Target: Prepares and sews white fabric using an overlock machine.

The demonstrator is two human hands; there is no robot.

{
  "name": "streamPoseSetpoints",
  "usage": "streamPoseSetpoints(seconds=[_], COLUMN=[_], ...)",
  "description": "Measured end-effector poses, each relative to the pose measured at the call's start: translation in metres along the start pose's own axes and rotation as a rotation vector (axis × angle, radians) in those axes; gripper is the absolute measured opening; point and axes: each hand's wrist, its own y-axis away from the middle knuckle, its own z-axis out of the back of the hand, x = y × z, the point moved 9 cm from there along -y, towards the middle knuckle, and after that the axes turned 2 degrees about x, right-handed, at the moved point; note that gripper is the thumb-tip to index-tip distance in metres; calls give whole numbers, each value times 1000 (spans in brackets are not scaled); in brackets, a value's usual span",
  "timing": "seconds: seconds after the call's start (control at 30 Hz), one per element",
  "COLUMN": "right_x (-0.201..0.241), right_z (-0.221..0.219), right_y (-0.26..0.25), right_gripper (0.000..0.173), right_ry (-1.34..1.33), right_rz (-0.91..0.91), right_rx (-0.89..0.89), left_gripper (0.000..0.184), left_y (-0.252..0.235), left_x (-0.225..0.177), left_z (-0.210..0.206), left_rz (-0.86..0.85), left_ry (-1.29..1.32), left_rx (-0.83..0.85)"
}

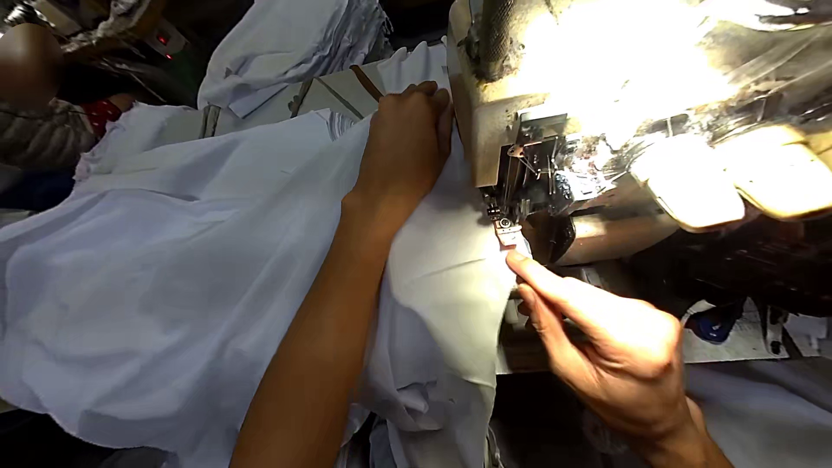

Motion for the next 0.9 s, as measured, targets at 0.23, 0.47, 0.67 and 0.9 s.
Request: streamPoseSetpoints(seconds=[0.23, 0.47, 0.67, 0.9], right_x=[15, 29, 30, -9], right_z=[-21, -29, -63, 1], right_y=[25, -1, -31, 37], right_gripper=[44, 54, 71, 44], right_ry=[-252, -405, -471, 117], right_rz=[-168, -179, -369, -239], right_rx=[58, 264, 520, 22], left_gripper=[31, 23, 20, 9], left_y=[-9, 120, 196, 227], left_x=[42, 46, -18, -80], left_z=[42, 166, 209, 117], left_rz=[213, 307, 243, 403], left_ry=[288, 521, 404, 726], left_rx=[-103, -482, -584, -715])
